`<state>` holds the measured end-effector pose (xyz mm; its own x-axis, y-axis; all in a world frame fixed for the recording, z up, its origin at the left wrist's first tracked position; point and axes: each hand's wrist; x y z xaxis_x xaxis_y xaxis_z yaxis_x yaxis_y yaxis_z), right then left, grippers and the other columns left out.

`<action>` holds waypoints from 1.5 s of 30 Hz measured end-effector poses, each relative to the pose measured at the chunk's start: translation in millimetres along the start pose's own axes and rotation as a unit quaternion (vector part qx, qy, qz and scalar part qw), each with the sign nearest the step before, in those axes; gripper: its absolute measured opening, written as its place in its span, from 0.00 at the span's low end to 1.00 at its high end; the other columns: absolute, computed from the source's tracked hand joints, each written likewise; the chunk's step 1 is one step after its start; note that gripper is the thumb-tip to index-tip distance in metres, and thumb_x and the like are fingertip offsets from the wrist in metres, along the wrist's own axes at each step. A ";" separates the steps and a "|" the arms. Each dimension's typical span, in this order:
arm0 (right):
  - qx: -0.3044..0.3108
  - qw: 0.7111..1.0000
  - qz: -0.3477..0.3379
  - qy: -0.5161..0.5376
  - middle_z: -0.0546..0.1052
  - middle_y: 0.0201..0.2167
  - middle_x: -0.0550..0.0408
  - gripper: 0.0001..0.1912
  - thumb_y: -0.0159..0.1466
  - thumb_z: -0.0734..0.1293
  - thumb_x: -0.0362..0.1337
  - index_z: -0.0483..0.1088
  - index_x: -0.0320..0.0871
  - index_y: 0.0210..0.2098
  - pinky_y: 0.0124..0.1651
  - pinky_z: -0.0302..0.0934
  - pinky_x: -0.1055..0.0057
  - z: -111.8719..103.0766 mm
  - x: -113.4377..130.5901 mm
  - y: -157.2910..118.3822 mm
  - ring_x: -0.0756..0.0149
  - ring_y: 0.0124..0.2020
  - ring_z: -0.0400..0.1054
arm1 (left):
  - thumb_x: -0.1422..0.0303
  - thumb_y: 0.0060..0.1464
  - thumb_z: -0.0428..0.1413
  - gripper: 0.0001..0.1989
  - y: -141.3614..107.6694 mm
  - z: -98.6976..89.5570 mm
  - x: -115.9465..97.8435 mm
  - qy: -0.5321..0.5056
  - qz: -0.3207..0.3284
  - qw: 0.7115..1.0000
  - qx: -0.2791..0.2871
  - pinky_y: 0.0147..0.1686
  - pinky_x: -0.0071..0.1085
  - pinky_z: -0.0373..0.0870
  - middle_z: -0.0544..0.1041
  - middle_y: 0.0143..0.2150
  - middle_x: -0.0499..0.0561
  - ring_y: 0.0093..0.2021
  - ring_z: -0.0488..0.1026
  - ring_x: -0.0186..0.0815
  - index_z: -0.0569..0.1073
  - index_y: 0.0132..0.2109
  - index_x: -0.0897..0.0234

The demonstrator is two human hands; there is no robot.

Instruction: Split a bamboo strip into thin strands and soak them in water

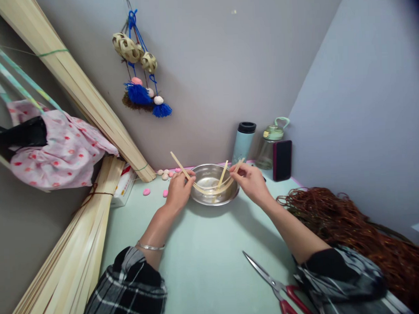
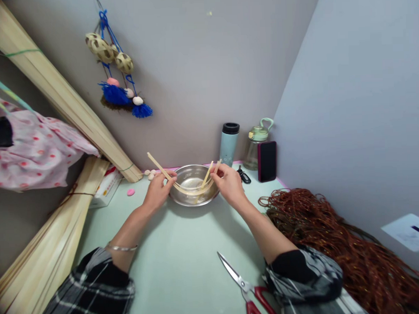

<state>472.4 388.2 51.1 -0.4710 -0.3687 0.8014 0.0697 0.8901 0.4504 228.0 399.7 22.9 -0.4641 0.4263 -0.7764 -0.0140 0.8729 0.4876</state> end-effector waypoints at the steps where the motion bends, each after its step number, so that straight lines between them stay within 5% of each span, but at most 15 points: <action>1: -0.013 0.999 0.018 0.031 0.75 0.26 0.56 0.07 0.55 0.70 0.40 0.75 0.43 0.31 0.34 0.61 0.67 -2.9 -0.5 3.5 0.65 0.28 0.66 | 0.67 0.57 0.57 0.06 1.8 -2.6 -0.7 -0.013 -0.002 1.000 -0.012 0.52 0.42 0.66 0.81 0.41 0.53 0.46 0.74 0.45 0.78 0.38 0.60; 9: -0.103 0.953 0.129 0.253 0.73 0.25 0.59 0.18 0.47 0.77 0.45 0.74 0.43 0.32 0.30 0.66 0.71 -13.7 -0.5 10.8 0.72 0.25 0.65 | 0.57 0.61 0.56 0.15 9.1 -17.9 -17.9 -0.111 -0.038 0.988 -0.103 0.46 0.33 0.69 0.80 0.40 0.52 0.41 0.75 0.39 0.77 0.45 0.64; 18: -0.091 0.917 0.187 0.340 0.73 0.24 0.57 0.16 0.50 0.79 0.43 0.74 0.42 0.31 0.28 0.70 0.73 2.5 -5.2 5.3 0.71 0.25 0.69 | 0.55 0.59 0.58 0.16 8.5 -9.1 -29.9 -0.256 -0.059 0.964 -0.036 0.41 0.35 0.76 0.78 0.35 0.52 0.37 0.76 0.38 0.76 0.42 0.65; 23: -0.115 0.929 0.160 0.312 0.74 0.26 0.55 0.14 0.56 0.74 0.46 0.71 0.44 0.32 0.34 0.74 0.67 -2.0 -9.2 7.7 0.67 0.27 0.72 | 0.58 0.58 0.58 0.13 13.1 -20.1 -21.0 -0.238 -0.052 0.968 -0.060 0.40 0.33 0.76 0.76 0.33 0.50 0.36 0.76 0.36 0.75 0.37 0.64; 28: -0.074 0.967 0.114 0.216 0.74 0.25 0.55 0.17 0.52 0.75 0.48 0.72 0.43 0.34 0.34 0.70 0.65 0.7 -7.2 5.1 0.65 0.27 0.71 | 0.63 0.61 0.54 0.08 13.3 -29.7 -18.5 -0.136 -0.021 0.988 -0.071 0.37 0.30 0.72 0.75 0.31 0.48 0.33 0.74 0.35 0.75 0.39 0.62; 34: -0.035 0.996 0.055 0.054 0.74 0.23 0.56 0.05 0.54 0.71 0.40 0.74 0.45 0.28 0.34 0.62 0.67 7.1 -4.0 -4.6 0.64 0.27 0.67 | 0.68 0.60 0.54 0.06 11.3 -30.5 -18.8 -0.091 -0.013 0.993 -0.068 0.36 0.31 0.68 0.74 0.34 0.49 0.31 0.71 0.35 0.75 0.39 0.63; 39: 0.030 0.999 0.043 0.003 0.78 0.28 0.53 0.06 0.55 0.71 0.41 0.77 0.46 0.28 0.32 0.61 0.68 6.7 -5.4 -6.0 0.62 0.30 0.70 | 0.64 0.59 0.56 0.08 13.3 -30.9 -6.4 -0.130 -0.034 0.989 -0.057 0.33 0.31 0.71 0.74 0.30 0.48 0.30 0.73 0.35 0.75 0.41 0.63; 45: 0.055 0.997 0.044 0.015 0.76 0.22 0.55 0.14 0.54 0.69 0.47 0.75 0.42 0.29 0.27 0.60 0.70 -7.3 -8.5 7.2 0.67 0.23 0.65 | 0.54 0.55 0.58 0.17 18.3 -35.2 0.5 -0.220 -0.069 0.971 -0.063 0.31 0.33 0.79 0.74 0.31 0.49 0.33 0.76 0.37 0.73 0.42 0.64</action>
<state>483.3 395.8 50.4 -0.4403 -0.2937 0.8484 0.0127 0.9429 0.3330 196.3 407.5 45.5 -0.0282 0.3914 -0.9198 -0.1704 0.9048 0.3902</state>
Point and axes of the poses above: each hand's wrist, its own y-axis towards the middle knuckle, its own z-axis out of the palm, x = y × z
